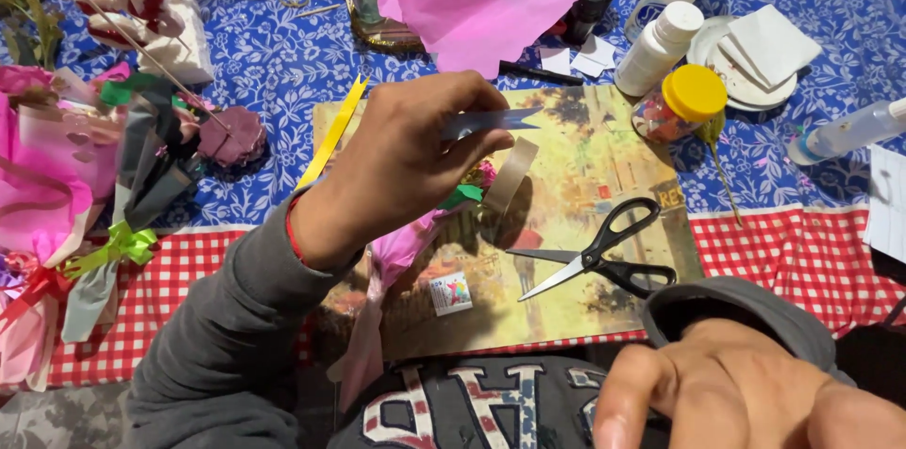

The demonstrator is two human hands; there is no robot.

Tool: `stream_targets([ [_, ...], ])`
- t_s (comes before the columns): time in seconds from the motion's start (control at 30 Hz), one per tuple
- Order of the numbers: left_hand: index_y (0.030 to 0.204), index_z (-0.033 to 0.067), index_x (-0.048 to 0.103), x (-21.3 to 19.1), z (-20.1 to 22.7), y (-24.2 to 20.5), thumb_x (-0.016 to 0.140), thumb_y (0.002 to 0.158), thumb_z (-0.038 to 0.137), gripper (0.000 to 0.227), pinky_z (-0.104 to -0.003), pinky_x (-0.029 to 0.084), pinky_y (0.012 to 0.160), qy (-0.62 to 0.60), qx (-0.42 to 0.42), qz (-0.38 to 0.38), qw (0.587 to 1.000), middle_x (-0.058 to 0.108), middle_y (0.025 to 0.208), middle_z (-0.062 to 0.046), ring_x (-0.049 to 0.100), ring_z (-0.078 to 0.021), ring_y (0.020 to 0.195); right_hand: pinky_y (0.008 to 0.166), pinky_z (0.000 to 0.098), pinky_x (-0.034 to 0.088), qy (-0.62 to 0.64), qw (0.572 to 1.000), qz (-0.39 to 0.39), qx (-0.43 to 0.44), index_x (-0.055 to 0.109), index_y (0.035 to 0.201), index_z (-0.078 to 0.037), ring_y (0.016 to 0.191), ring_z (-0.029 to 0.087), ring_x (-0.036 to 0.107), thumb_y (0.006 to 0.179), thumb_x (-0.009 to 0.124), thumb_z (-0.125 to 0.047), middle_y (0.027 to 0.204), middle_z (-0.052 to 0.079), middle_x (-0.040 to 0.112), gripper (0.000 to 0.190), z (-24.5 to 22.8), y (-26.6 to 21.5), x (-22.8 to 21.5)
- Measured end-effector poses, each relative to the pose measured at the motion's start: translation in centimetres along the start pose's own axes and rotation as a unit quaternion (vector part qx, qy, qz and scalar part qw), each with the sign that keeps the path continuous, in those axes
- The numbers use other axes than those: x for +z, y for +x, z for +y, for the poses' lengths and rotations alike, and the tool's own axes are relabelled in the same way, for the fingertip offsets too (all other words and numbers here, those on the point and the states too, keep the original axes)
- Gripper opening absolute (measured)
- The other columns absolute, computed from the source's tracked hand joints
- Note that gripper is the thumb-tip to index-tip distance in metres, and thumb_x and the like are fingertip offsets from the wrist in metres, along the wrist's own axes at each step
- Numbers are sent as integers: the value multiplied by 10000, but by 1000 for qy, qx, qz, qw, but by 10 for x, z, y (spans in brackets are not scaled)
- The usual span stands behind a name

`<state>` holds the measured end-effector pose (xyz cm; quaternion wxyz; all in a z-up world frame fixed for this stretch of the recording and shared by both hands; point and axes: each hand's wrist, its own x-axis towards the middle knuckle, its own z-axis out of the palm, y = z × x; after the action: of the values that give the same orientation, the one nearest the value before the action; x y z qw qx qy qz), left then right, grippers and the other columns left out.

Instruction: Assembling a small bouquet of artificial flowers with pink tissue paper, tape, and a blue ribbon.

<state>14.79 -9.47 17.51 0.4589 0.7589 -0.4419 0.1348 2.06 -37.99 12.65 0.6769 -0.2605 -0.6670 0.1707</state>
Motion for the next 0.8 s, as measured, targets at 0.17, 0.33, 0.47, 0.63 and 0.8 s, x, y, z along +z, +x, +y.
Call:
stream_targets([
  [0.17,1061,30,657,0,-1,3,802,956,127,204,-338,525,635,3,-23,-2,1000,699,893,-122,696,-257,737,1051,696,402,50,994,-88,43,434,918,-191,826,268,533,1133,257,-294,866,35,468,297,-15,-134,16],
  [0.33,1080,29,656,0,-3,0,799,973,127,204,-329,534,659,8,-11,3,1000,706,924,-116,710,-244,770,1085,427,419,104,978,-142,115,488,979,-101,940,204,510,1165,264,-372,943,44,477,398,-26,-266,74],
  [0.47,1082,29,675,2,-3,-1,798,975,144,200,-333,528,661,5,-11,-2,1000,704,911,-120,697,-253,756,1078,421,467,-41,989,121,73,518,1070,-115,995,218,574,1107,407,-352,999,16,543,265,-10,-132,49],
  [0.63,1080,30,691,-1,-4,-1,799,966,172,212,-336,531,660,9,5,11,1000,709,916,-126,702,-258,757,1068,415,527,-222,881,417,15,557,1184,-133,1063,236,653,1033,583,-323,1067,-18,627,244,7,76,-2],
  [0.8,1083,29,709,-2,-2,2,799,960,171,208,-324,517,614,-9,-22,10,1000,712,860,-117,684,-212,684,1014,296,552,-402,766,479,148,563,1250,-47,1060,164,668,1126,597,-171,1172,90,680,178,19,80,-77],
])
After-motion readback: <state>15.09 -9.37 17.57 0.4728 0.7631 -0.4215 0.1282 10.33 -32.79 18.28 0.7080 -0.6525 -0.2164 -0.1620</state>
